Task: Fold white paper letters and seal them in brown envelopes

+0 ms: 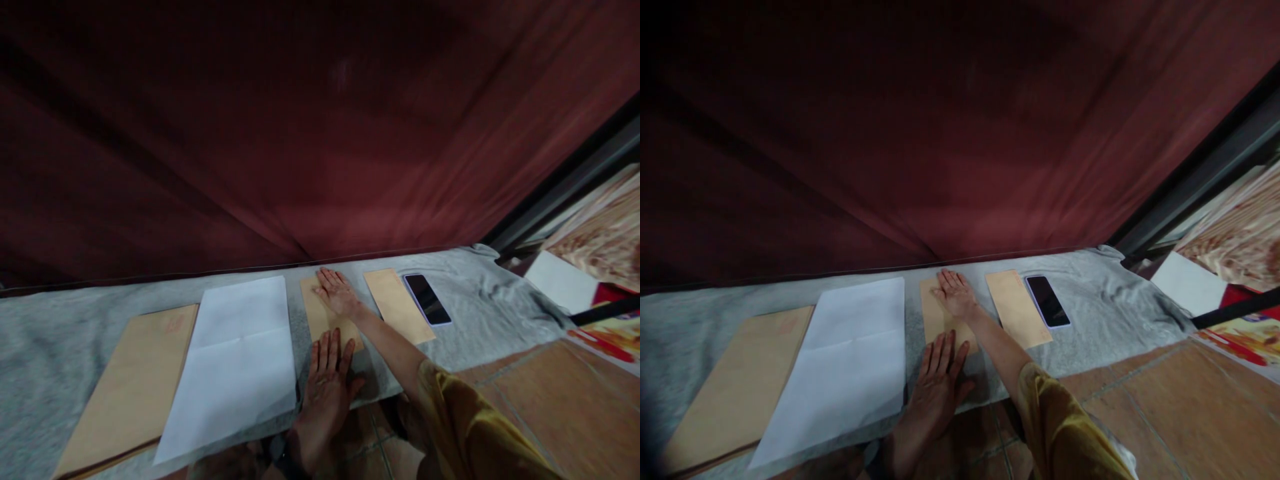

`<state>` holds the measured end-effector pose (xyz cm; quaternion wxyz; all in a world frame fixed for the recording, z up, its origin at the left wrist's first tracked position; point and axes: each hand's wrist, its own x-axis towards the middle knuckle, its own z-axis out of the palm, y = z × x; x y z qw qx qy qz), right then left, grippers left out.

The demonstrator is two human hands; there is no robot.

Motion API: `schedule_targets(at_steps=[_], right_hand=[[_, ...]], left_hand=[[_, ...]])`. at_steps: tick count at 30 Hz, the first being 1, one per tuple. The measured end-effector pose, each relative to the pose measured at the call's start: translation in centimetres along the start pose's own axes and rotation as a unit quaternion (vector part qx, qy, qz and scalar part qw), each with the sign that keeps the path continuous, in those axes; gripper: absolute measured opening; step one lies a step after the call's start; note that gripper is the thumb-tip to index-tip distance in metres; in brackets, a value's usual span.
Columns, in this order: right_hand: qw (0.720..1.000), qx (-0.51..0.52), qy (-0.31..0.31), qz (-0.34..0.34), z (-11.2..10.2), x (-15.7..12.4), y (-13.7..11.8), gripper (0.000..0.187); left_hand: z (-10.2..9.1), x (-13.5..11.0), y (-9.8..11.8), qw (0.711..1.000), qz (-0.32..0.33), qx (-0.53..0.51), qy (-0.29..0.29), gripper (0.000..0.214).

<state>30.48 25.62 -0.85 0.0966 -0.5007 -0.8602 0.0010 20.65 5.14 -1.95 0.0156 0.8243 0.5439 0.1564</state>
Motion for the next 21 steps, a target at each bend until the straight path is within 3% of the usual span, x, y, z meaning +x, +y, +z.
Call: schedule_targets(at_steps=[9, 21], right_hand=[[0.999, 0.003, 0.032, 0.036, -0.1, -3.8, 1.0, 0.06], [0.998, -0.016, 0.043, 0.034, -0.7, -12.1, 0.3, 0.059]], left_hand=[[-0.2, 0.1, -0.3, 0.999, 0.008, 0.041, -0.017, 0.077], [-0.7, -0.2, -1.0, 0.998, 0.023, 0.027, -0.049, 0.073]])
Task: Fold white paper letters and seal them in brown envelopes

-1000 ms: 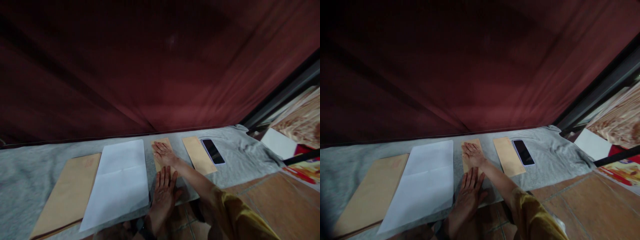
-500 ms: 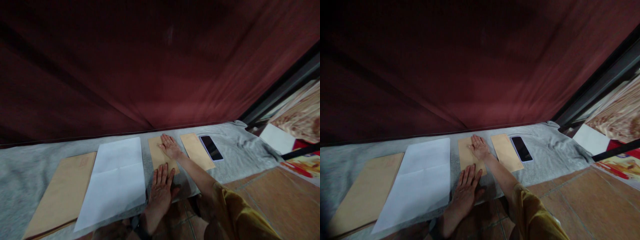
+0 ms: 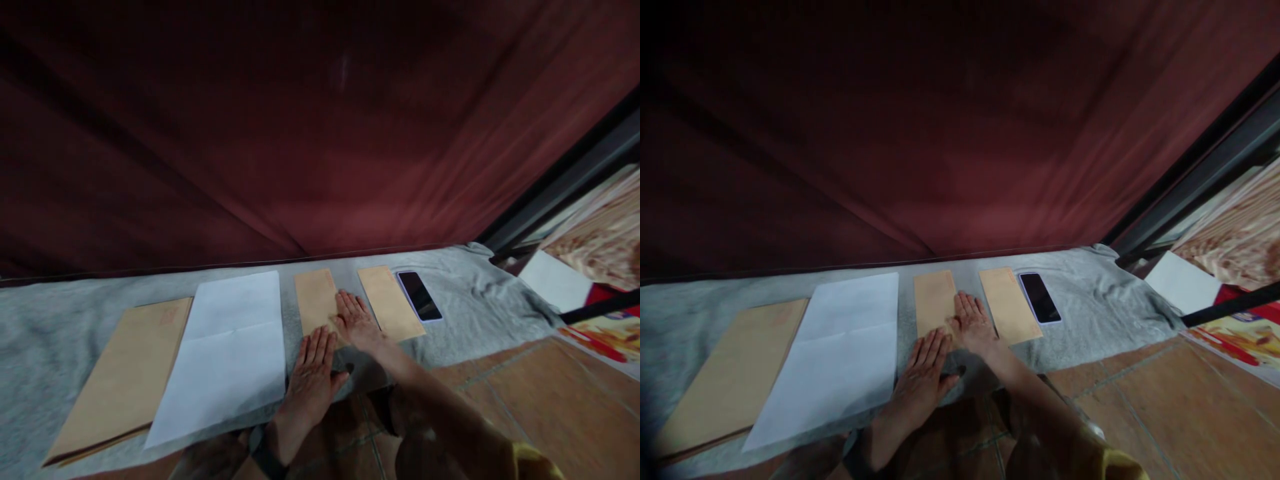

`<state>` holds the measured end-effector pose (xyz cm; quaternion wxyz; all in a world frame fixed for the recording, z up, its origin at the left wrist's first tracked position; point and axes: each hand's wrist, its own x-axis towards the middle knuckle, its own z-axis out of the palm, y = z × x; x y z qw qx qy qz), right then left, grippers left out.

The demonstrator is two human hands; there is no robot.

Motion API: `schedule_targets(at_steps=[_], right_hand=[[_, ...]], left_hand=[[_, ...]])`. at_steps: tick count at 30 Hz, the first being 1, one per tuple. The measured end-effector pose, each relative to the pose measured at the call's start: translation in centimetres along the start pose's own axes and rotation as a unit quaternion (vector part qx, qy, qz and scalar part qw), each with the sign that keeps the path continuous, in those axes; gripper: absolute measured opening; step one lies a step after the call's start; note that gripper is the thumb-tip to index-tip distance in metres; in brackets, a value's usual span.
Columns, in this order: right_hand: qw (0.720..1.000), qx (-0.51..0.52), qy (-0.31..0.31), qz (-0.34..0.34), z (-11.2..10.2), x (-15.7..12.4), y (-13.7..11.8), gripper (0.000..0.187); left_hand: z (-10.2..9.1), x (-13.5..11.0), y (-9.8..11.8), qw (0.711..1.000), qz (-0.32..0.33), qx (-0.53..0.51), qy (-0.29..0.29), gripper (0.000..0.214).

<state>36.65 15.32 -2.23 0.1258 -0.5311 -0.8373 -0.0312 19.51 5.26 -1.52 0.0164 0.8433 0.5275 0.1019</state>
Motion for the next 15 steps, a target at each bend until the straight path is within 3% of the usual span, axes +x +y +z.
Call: schedule_targets(at_steps=[7, 11, 15], right_hand=[[1.0, 0.011, 0.023, 0.012, -0.8, -4.8, -0.9, 0.057], [0.999, 0.021, 0.016, 0.022, -1.7, -5.4, -1.1, 0.056], [0.998, 0.048, -0.02, -0.044, -2.4, -5.1, -1.1, 0.057]], left_hand=[[0.0, 0.0, 0.7, 0.999, -0.014, 0.014, 0.029, 0.069], [-0.3, -0.2, 0.6, 0.999, -0.004, 0.023, 0.041, 0.074], [-0.4, -0.3, 0.6, 0.998, -0.006, 0.03, 0.052, 0.073]])
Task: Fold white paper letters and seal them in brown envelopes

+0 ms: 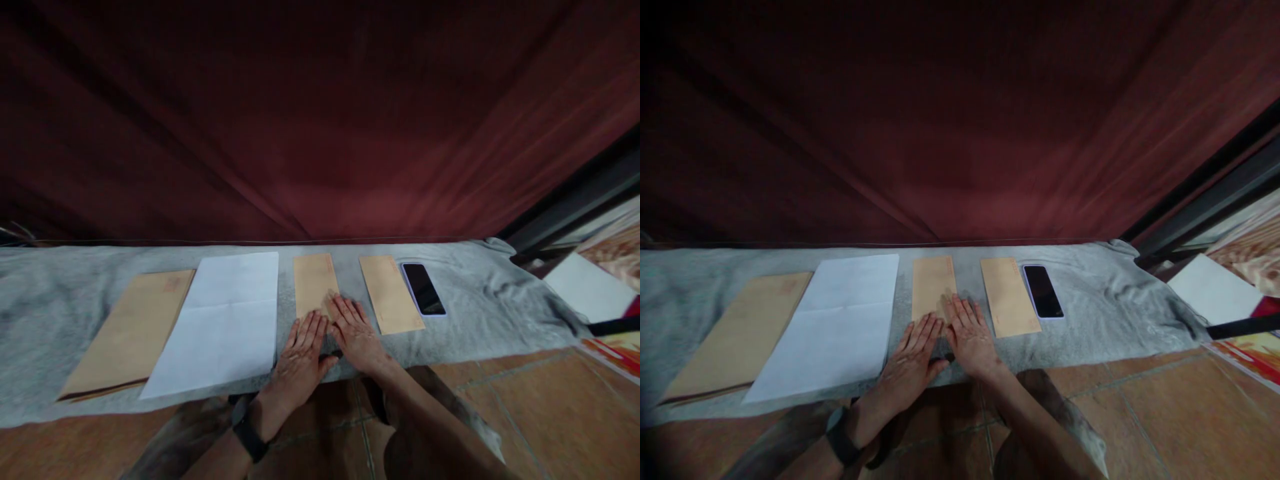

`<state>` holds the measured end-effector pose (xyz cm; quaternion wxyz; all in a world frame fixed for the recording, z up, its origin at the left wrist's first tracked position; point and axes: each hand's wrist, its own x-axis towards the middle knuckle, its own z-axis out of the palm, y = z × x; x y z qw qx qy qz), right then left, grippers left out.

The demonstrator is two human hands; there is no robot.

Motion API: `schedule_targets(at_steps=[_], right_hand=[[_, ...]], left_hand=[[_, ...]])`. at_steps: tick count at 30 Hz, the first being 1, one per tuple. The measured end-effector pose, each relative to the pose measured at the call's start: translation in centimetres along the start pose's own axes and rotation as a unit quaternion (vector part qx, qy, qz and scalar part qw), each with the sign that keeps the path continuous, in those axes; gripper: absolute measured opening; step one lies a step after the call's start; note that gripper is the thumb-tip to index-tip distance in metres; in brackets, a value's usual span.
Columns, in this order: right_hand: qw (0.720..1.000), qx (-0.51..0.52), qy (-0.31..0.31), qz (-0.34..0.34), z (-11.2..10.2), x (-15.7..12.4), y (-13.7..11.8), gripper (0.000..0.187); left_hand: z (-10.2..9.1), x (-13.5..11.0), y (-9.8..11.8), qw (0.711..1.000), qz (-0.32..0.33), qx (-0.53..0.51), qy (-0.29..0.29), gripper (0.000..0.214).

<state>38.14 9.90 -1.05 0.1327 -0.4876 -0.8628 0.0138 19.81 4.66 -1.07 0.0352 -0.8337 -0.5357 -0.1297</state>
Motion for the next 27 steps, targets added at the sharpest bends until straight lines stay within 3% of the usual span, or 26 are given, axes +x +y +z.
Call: schedule_targets(at_steps=[5, 11, 18, 23, 27], right_hand=[[0.999, 0.01, -0.032, 0.0, 0.0, -0.3, 0.5, 0.053], [0.998, 0.022, -0.043, 0.037, -0.1, -0.6, 1.0, 0.053], [0.998, 0.034, -0.018, 0.053, -0.1, -0.6, 1.1, 0.054], [0.995, 0.058, 0.017, 0.08, -0.5, 0.1, 1.1, 0.048], [0.99, 0.082, 0.031, 0.113, -0.7, 0.9, 1.1, 0.033]], left_hand=[[-0.1, -0.3, 0.2, 1.0, -0.004, 0.017, 0.012, 0.072], [0.2, -1.7, -0.1, 0.995, -0.069, 0.062, 0.039, 0.079], [-0.2, -2.6, -0.5, 0.992, -0.11, 0.06, 0.022, 0.083], [-0.9, -1.1, -0.3, 0.988, -0.151, -0.018, 0.022, 0.065], [-0.7, 0.6, -1.4, 0.96, -0.218, -0.176, 0.025, 0.057]])
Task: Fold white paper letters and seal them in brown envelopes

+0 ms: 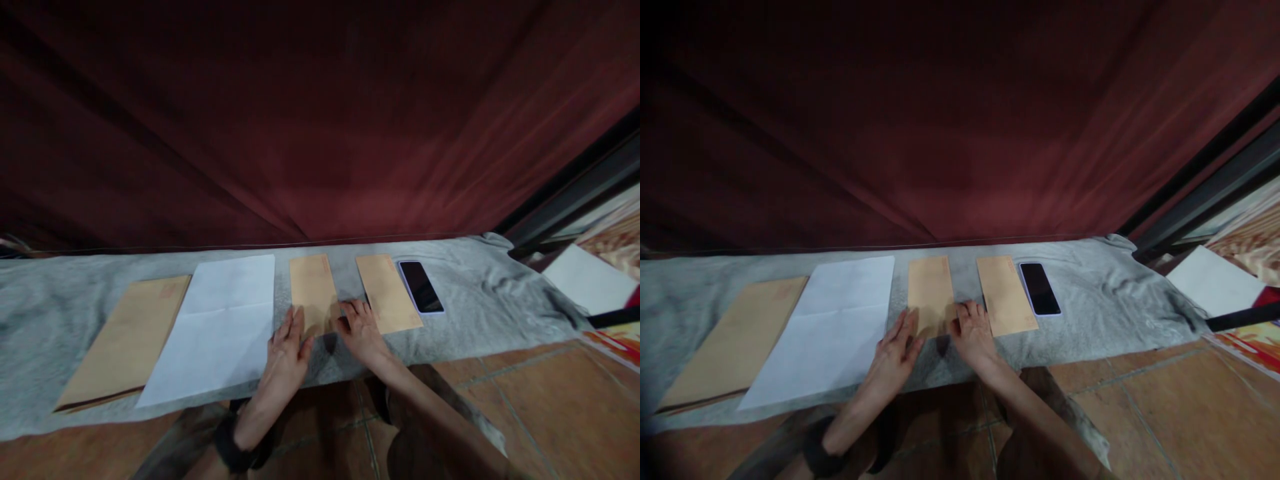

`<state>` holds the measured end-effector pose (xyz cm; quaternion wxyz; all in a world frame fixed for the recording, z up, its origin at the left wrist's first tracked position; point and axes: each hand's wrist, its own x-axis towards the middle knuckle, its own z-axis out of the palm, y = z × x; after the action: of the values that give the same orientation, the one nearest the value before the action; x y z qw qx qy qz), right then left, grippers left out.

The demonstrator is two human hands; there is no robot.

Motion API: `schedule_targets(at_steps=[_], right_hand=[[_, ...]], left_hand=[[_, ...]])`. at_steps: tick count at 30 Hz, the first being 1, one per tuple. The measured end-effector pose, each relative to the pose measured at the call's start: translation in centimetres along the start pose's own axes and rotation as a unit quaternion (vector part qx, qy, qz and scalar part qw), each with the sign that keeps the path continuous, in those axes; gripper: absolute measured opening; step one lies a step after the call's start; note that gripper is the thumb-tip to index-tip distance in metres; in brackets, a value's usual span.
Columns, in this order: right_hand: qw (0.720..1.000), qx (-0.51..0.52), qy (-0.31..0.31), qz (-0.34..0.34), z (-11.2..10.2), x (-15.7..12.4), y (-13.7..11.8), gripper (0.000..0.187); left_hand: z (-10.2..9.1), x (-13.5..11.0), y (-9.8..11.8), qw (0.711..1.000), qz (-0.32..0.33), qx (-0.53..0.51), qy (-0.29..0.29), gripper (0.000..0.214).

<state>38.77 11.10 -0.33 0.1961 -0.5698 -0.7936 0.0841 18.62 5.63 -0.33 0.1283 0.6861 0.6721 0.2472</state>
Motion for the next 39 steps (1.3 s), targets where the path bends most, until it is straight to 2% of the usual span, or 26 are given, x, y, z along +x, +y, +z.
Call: schedule_targets(at_steps=[3, 7, 10, 12, 15, 17, 19, 21, 24, 29, 33, 36, 39], right_hand=[[1.0, 0.024, 0.005, 0.008, 0.3, 0.4, 0.0, 0.027], [0.998, 0.048, 0.009, 0.026, 0.7, 0.6, 0.0, 0.024], [0.998, 0.056, 0.017, 0.023, 0.9, 0.7, 0.1, 0.021], [0.998, 0.059, 0.021, 0.023, 0.9, 0.7, 0.1, 0.019], [0.998, 0.061, 0.013, 0.03, 0.8, 0.8, 0.1, 0.018], [0.998, 0.06, 0.004, 0.036, 0.8, 0.9, 0.1, 0.019], [0.998, 0.055, -0.002, 0.039, 0.8, 0.9, 0.2, 0.02], [0.998, 0.049, -0.007, 0.04, 0.8, 0.9, 0.3, 0.022], [0.997, 0.055, -0.009, 0.045, 1.0, 0.8, 0.4, 0.022], [0.993, 0.092, -0.009, 0.074, 1.0, 0.9, 0.5, 0.014], [0.98, 0.17, -0.016, 0.102, 0.8, 1.3, 0.7, 0.008], [0.951, 0.273, -0.021, 0.146, 0.8, 1.5, 1.0, 0.01], [0.894, 0.399, -0.039, 0.202, 0.9, 1.4, 0.9, 0.021]], left_hand=[[-0.1, 1.1, -0.6, 0.986, -0.08, -0.149, -0.013, 0.053], [-0.7, 1.5, -0.8, 0.934, -0.173, -0.311, -0.02, 0.056], [-1.2, 1.5, -0.7, 0.911, -0.209, -0.355, -0.011, 0.061], [-1.2, 1.7, -0.7, 0.912, -0.216, -0.349, 0.005, 0.061], [-0.7, 2.0, -0.7, 0.944, -0.177, -0.279, 0.006, 0.055], [-0.3, 1.8, -0.3, 0.978, -0.106, -0.179, 0.004, 0.052], [0.0, 1.3, 0.3, 0.998, -0.023, -0.055, 0.009, 0.051], [0.4, 0.6, 1.1, 0.998, 0.031, 0.058, 0.013, 0.051], [0.6, -0.2, 2.1, 0.986, 0.045, 0.162, 0.001, 0.049], [0.4, 0.0, 2.4, 0.977, 0.05, 0.205, -0.035, 0.044], [-0.2, 0.4, 2.5, 0.972, 0.058, 0.223, -0.042, 0.04], [-0.3, 0.4, 2.8, 0.967, 0.061, 0.245, -0.034, 0.04], [-0.1, 0.1, 2.9, 0.965, 0.062, 0.254, -0.022, 0.041]])
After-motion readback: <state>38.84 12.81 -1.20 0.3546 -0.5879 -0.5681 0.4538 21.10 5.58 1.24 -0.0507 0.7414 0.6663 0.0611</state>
